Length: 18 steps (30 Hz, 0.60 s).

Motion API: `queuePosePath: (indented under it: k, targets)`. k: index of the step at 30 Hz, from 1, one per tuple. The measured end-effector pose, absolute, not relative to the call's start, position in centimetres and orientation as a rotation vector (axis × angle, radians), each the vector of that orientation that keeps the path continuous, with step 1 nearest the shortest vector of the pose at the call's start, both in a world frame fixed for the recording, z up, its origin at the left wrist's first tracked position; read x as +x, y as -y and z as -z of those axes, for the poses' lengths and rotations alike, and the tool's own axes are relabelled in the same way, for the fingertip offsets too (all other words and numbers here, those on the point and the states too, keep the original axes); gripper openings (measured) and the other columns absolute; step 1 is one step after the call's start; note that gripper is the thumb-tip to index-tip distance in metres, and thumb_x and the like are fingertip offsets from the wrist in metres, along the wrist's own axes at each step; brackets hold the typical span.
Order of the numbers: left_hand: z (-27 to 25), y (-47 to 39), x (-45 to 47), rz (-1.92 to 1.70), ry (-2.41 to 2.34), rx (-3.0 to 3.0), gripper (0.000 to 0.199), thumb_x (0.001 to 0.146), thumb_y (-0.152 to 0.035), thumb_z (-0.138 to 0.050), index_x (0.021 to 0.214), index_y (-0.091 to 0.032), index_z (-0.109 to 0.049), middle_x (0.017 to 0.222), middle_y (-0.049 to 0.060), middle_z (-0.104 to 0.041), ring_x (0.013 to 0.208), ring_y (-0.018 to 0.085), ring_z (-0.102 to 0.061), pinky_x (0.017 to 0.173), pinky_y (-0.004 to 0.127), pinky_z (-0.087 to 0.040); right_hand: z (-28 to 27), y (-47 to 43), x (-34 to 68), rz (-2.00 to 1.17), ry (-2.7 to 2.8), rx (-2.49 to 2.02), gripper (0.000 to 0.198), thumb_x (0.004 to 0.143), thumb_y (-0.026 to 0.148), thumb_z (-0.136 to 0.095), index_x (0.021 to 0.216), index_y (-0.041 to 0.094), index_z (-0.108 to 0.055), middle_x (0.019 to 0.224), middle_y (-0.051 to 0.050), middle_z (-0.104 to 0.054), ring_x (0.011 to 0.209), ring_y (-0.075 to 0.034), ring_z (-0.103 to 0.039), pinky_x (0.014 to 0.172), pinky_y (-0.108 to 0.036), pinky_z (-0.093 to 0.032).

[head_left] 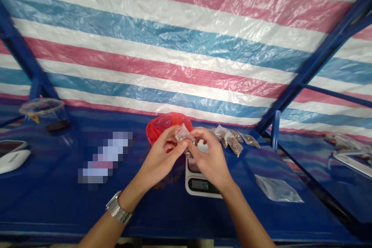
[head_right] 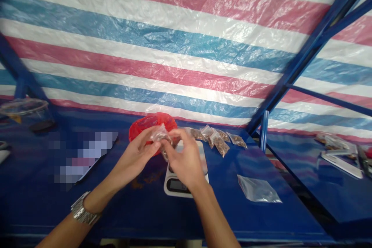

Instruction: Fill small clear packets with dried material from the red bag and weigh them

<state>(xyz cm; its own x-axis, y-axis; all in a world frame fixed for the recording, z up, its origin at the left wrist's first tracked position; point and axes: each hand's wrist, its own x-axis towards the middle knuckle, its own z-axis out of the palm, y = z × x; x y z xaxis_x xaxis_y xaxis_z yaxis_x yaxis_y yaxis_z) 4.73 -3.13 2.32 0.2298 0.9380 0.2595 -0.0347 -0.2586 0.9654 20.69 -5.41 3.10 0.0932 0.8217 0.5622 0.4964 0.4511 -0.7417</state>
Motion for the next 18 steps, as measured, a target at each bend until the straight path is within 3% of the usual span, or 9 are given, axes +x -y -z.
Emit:
queuePosePath:
  k: [3,7,11,14,18]
  targets:
    - [-2.2,2.6,4.4,-1.25,-0.842,1.319,0.045,0.086,-0.052,-0.07,0.116,-0.018,-0.067,0.105,0.007,-0.074,0.104,0.024,-0.069,0.093,0.033,-0.054,-3.3,4.9,17.3,-0.451,1.637,-1.085,0.011,0.092,0.024,-0.061,0.099,0.021,-0.069,0.097,-0.002,-0.076,0.087,-0.017,-0.069,0.082,-0.029,-0.053]
    - [-2.3,2.2,3.0,-1.514,-0.965,1.114,0.033,0.089,-0.049,-0.066,0.098,-0.018,-0.065,0.089,0.002,-0.07,0.082,0.017,-0.066,0.079,0.027,-0.052,-3.1,3.0,16.4,-0.511,1.724,-1.039,0.021,0.098,0.027,-0.057,0.11,0.022,-0.073,0.113,-0.005,-0.077,0.103,-0.02,-0.071,0.094,-0.032,-0.053]
    - [-2.7,2.6,1.5,-1.623,-1.35,1.195,0.023,0.092,-0.044,-0.058,0.089,-0.021,-0.056,0.069,-0.004,-0.058,0.063,0.015,-0.055,0.064,0.026,-0.043,-2.2,0.4,17.1,-0.183,1.872,-1.424,0.025,0.097,0.02,-0.055,0.113,0.016,-0.074,0.115,-0.012,-0.077,0.109,-0.028,-0.069,0.101,-0.042,-0.049]
    - [-2.2,2.9,0.9,-1.329,-1.688,1.42,0.025,0.087,-0.047,-0.063,0.089,-0.023,-0.058,0.078,0.004,-0.067,0.077,0.024,-0.065,0.069,0.031,-0.043,-1.3,-0.8,17.1,0.046,2.038,-1.704,0.025,0.099,0.021,-0.055,0.111,0.013,-0.074,0.113,-0.018,-0.076,0.111,-0.034,-0.065,0.101,-0.048,-0.046]
    - [-0.5,2.5,1.2,-0.92,-1.83,1.536,0.04,0.081,-0.061,-0.064,0.09,-0.022,-0.06,0.098,0.017,-0.074,0.095,0.04,-0.07,0.073,0.038,-0.042,-0.6,-1.2,16.6,0.091,2.109,-1.804,0.022,0.097,0.02,-0.057,0.111,0.014,-0.073,0.116,-0.017,-0.074,0.115,-0.035,-0.062,0.101,-0.048,-0.043]
